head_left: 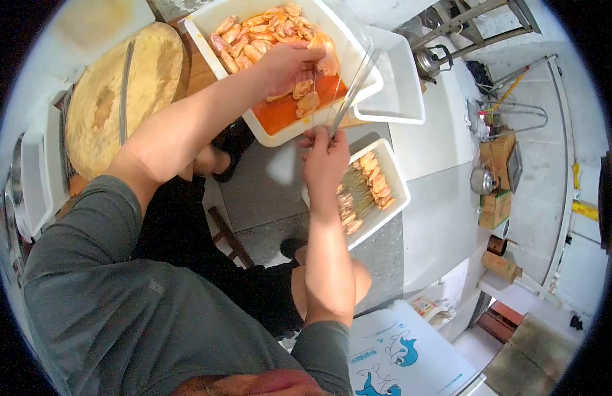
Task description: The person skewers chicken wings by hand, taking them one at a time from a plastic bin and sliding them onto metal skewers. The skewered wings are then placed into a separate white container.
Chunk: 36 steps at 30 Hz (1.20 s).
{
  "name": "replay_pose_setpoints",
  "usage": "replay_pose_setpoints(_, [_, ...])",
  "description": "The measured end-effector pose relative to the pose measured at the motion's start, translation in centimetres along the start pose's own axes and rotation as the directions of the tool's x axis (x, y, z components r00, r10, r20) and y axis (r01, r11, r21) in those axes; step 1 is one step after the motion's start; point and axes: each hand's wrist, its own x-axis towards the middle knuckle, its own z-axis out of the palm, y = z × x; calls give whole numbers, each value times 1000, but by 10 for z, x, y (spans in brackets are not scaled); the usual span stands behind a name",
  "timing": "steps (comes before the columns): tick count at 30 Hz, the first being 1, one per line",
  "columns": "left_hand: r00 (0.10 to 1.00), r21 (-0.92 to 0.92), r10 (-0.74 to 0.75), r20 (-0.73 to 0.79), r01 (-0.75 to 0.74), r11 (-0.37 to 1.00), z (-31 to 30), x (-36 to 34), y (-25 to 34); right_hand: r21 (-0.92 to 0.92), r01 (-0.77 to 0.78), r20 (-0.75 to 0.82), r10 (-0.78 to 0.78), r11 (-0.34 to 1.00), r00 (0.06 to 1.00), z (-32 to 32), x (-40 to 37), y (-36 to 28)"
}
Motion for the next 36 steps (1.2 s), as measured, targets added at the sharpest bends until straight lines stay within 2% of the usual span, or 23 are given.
replay_pose_setpoints(3, [998,-66,-14,-63,9,998,-4,1,13,-187,45,-59,-57,981,997,-11,-4,1])
replay_pose_setpoints(6, [998,-54,-59,-26,57,997,-15,10,16,-232,72,-72,-91,970,993,-18,-9,6])
replay_pose_setpoints(9, [998,16,-19,-61,20,1000,-14,11,18,-235,64,-83,-86,970,993,-23,-14,10])
replay_pose_setpoints(12, [997,17,47,-61,-46,999,-14,11,16,-136,79,-9,-81,988,997,-28,-13,18])
replay_pose_setpoints(15, [1000,28,9,-8,-9,1000,-20,16,14,55,16,127,-23,998,992,-26,-18,13])
replay_pose_setpoints(21, [999,64,50,-10,-49,997,-8,3,22,70,-11,125,2,997,992,-24,-23,8])
replay_pose_setpoints(24, [993,100,42,-108,-31,995,-1,-4,27,120,-52,107,39,991,993,-24,-23,7])
replay_pose_setpoints(30, [996,96,48,-74,-40,995,-6,0,26,139,17,120,-34,990,992,-23,-25,8])
replay_pose_setpoints(36, [999,90,48,-7,-47,995,-12,7,25,119,-47,133,31,992,991,-22,-26,2])
